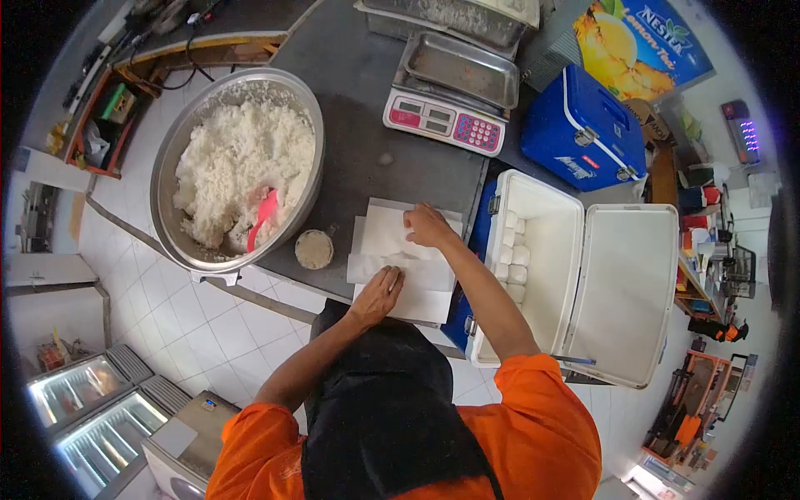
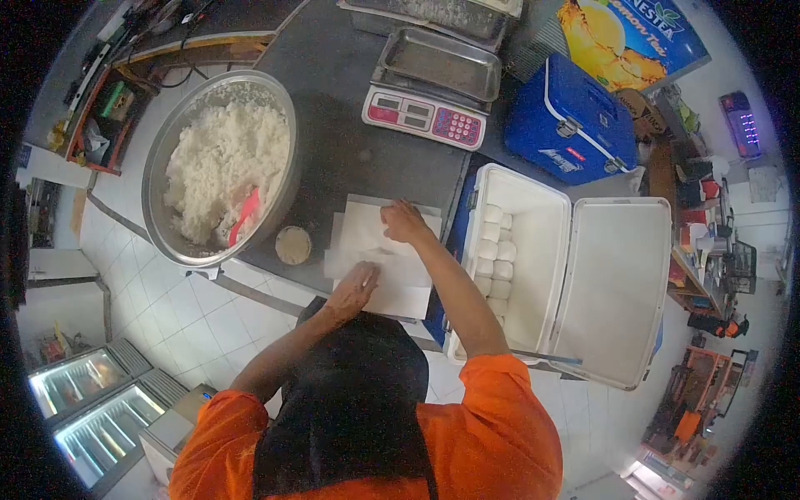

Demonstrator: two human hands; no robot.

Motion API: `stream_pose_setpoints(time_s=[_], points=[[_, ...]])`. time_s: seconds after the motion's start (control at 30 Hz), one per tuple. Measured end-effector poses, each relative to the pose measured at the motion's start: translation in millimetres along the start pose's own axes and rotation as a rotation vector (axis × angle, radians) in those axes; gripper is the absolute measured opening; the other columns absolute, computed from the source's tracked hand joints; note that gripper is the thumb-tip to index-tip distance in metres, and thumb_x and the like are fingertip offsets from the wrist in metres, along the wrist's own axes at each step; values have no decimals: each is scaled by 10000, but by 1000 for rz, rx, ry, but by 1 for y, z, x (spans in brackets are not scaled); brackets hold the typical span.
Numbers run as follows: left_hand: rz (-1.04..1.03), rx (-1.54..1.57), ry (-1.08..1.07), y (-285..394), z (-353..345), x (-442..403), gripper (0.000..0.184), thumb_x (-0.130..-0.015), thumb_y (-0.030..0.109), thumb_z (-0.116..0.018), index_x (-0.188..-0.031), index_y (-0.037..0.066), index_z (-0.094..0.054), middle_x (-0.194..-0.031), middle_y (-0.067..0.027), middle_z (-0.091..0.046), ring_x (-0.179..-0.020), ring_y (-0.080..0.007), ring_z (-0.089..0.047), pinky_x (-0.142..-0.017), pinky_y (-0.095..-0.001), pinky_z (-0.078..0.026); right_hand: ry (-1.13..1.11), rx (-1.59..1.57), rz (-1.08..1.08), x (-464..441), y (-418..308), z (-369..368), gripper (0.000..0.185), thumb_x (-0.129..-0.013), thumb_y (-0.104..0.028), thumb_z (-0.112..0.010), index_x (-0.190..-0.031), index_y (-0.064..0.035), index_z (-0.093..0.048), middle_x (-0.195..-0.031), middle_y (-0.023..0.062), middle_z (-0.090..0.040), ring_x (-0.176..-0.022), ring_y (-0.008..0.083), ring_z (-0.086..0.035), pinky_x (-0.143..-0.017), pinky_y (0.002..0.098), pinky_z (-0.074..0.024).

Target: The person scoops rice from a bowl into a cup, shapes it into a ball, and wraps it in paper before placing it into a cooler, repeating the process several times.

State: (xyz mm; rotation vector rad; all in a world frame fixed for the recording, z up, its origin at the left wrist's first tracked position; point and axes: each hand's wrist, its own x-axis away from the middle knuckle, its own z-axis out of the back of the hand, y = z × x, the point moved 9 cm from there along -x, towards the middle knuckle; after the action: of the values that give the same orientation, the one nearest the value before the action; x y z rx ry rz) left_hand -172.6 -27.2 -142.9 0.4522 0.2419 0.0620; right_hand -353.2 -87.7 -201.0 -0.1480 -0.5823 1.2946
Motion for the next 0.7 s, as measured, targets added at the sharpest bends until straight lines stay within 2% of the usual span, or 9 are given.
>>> stream_pose_setpoints(time_s=[0.07,0.13,0.23,0.3,0.43,0.6,0.63,0.67,0.7], points=[[-31,-56,44,2,5,-1,427,-835,80,-646,-1199,-115,-537,-1207,-257,-521,-1131,-413,-535,-983,-464,-472,-26,0,51,-5,-6,3,496,-664,-157,-847,-1077,-45,-597,-1063,183,-607,-1097,392,-577,-917,456,-488],[-18,-113,2,-1,2,1,486,-807,71,-553,-1255,-115,-533,-1296,-240,-497,-1246,-366,-479,-1103,-409,-399,-48,-2,99,-8,-12,0,476,-669,-146,-838,-1066,-34,-602,-1080,189,-603,-1095,402,-584,-913,472,-496],[-25,-58,-29,-4,-3,-3,489,-806,65,-550,-1259,-119,-527,-1306,-241,-491,-1251,-366,-476,-1106,-409,-397,33,-98,55,-7,-11,6,456,-654,-174,-844,-1028,-27,-628,-1089,218,-618,-1081,389,-604,-888,465,-506],[-32,-81,0,-1,-1,-3,493,-805,67,-552,-1261,-119,-526,-1304,-241,-493,-1252,-368,-475,-1106,-407,-397,-120,-169,-42,-7,-7,-3,430,-630,-201,-868,-961,-36,-647,-1050,207,-651,-1072,377,-609,-935,428,-501],[-29,-109,49,2,5,-5,489,-810,70,-552,-1260,-119,-526,-1297,-241,-501,-1253,-373,-471,-1102,-415,-400,-111,-32,-10,-9,-11,12,445,-636,-244,-861,-969,-37,-651,-1062,185,-681,-1018,361,-643,-892,436,-509],[-43,-99,51,-3,0,-6,483,-814,73,-560,-1256,-118,-529,-1299,-244,-506,-1260,-378,-462,-1120,-438,-374,-109,-284,26,23,-33,23,282,-725,-255,-773,-896,-43,-701,-875,176,-703,-861,344,-677,-781,433,-507],[-46,-73,65,-3,3,-6,479,-813,73,-563,-1254,-113,-533,-1293,-246,-513,-1264,-382,-459,-1128,-444,-363,-66,-201,78,34,-44,16,212,-759,-220,-730,-874,-44,-704,-814,191,-693,-816,359,-672,-769,428,-520],[-47,-70,64,-5,1,-5,479,-813,73,-563,-1254,-113,-533,-1293,-246,-513,-1264,-382,-459,-1128,-444,-363,30,-134,155,54,-62,13,135,-807,-157,-627,-824,-30,-671,-863,170,-661,-893,350,-655,-762,463,-528],[-17,-31,1,-11,-10,-4,459,-817,76,-566,-1238,-104,-546,-1285,-238,-526,-1264,-379,-460,-1130,-443,-359,91,-18,155,71,-73,1,136,-835,-119,-573,-800,-20,-660,-856,202,-626,-861,374,-643,-776,460,-532]])
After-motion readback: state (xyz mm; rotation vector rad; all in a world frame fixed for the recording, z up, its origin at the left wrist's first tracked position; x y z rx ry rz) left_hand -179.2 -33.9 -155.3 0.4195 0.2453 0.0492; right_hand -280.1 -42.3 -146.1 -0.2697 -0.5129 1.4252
